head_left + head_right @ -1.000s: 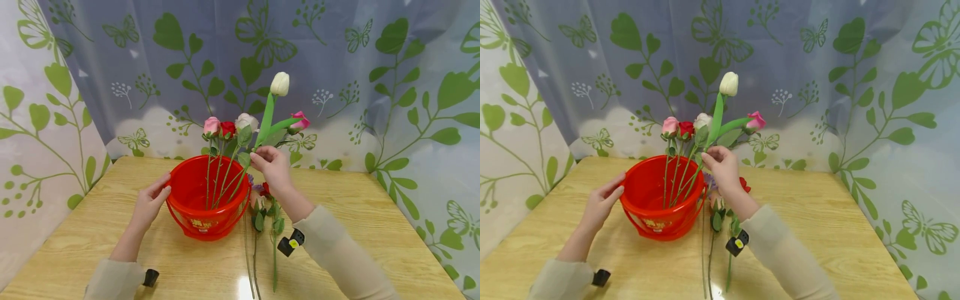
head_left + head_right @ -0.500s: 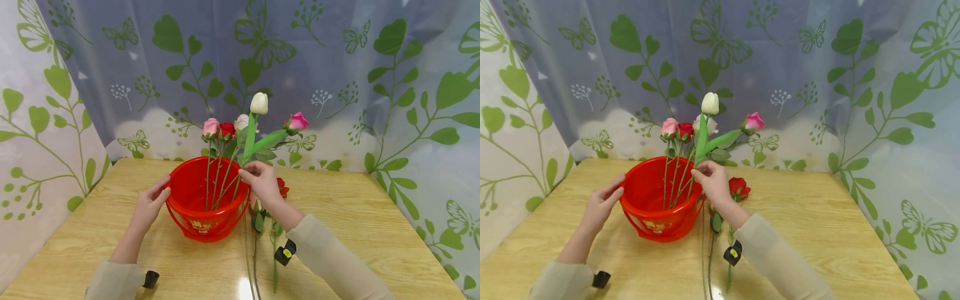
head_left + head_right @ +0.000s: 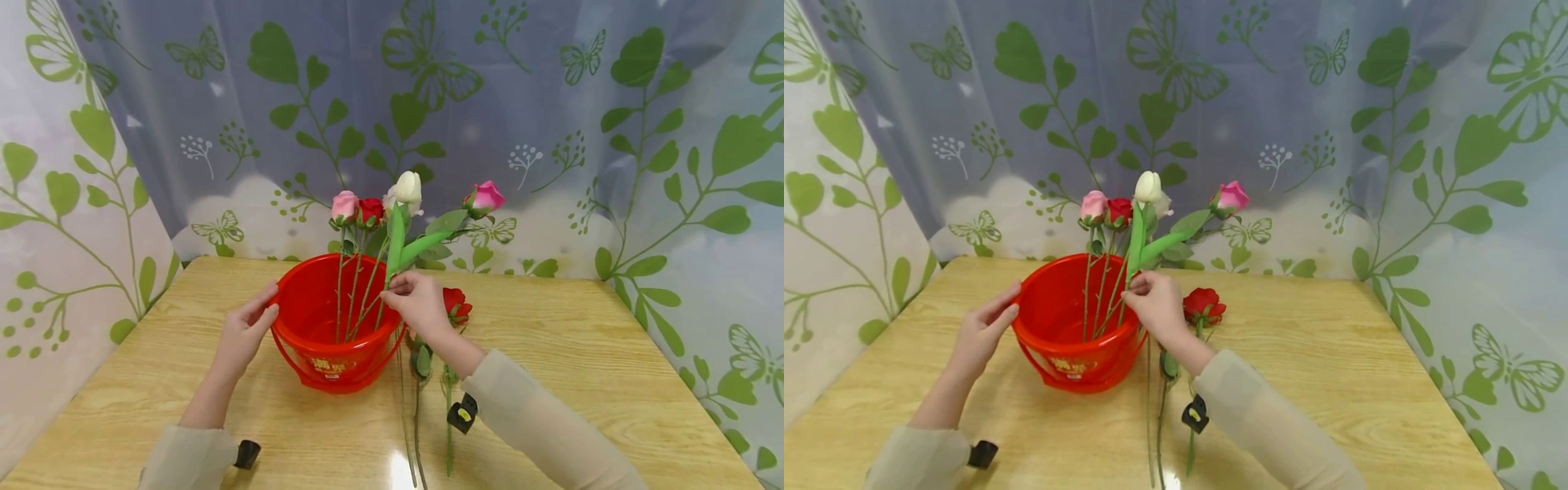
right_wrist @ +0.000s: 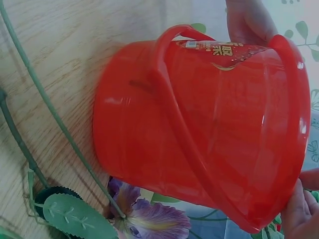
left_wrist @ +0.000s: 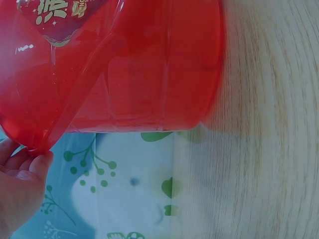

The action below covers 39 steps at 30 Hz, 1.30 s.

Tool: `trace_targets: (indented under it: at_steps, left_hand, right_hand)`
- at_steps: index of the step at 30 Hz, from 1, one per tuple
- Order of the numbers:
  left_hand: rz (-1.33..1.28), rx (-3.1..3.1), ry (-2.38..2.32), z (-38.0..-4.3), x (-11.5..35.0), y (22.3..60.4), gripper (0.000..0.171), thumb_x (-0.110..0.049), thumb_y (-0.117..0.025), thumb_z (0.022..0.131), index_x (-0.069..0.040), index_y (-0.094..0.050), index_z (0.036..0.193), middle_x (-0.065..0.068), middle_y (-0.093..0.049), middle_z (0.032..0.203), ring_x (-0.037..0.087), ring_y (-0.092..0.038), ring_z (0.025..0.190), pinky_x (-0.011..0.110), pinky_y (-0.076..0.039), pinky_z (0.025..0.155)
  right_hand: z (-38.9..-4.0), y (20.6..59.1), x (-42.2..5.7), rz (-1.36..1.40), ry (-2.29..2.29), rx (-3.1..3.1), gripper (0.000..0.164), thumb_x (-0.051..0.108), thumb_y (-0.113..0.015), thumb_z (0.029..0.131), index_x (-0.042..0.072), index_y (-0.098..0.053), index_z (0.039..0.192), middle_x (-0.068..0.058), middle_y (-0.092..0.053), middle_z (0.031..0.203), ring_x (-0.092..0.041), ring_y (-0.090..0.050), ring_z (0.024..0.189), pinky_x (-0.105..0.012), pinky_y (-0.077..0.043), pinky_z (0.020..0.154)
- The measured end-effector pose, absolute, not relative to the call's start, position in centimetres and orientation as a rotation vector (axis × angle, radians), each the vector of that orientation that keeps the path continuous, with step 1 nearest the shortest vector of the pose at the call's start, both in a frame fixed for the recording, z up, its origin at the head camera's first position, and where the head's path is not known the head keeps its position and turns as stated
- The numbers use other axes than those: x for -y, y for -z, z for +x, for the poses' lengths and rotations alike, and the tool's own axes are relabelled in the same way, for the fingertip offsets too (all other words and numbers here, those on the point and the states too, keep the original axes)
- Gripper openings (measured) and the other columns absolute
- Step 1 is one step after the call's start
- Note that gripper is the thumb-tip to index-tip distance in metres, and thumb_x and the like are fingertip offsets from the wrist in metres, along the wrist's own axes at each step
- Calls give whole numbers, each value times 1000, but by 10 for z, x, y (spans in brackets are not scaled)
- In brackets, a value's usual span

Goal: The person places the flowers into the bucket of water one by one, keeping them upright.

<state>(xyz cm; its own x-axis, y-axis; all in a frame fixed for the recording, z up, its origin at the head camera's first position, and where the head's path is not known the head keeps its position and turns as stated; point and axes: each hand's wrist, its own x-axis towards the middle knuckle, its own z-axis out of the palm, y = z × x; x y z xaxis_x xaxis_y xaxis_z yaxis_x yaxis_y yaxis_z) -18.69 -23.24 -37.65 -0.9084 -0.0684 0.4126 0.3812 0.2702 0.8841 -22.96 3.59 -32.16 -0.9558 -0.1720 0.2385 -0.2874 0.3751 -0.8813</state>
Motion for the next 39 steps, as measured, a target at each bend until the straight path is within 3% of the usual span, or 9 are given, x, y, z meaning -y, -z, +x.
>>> trace_targets:
  at_steps: [5, 13, 39]
  left_hand:
    - [-299, 2161, 1689, -188, 232, 376, 41, -8, -51, 90, 11, -43, 125, 21, -40, 131, 13, -40, 119, 12, -38, 85]
    - [-288, 2170, 1682, -189, 233, 376, 41, -11, -51, 90, 10, -43, 125, 21, -40, 131, 27, -36, 121, 12, -38, 85]
    - [-279, 2177, 1673, -187, 232, 378, 41, -11, -51, 90, 10, -43, 125, 20, -40, 131, 27, -36, 121, 12, -37, 85]
  right_hand:
    - [-230, 320, -34, 433, -1595, 2527, 10, 9, -68, 76, 3, -64, 83, -6, -63, 76, -18, -59, 69, -28, -49, 57]
    - [-230, 319, -32, 447, -1549, 2528, 10, 8, -68, 76, 2, -64, 83, -7, -63, 76, -18, -60, 70, -27, -50, 57]
    - [-223, 322, -33, 497, -1517, 2508, 11, 8, -67, 77, 1, -65, 85, -7, -63, 78, -19, -60, 73, -26, -51, 59]
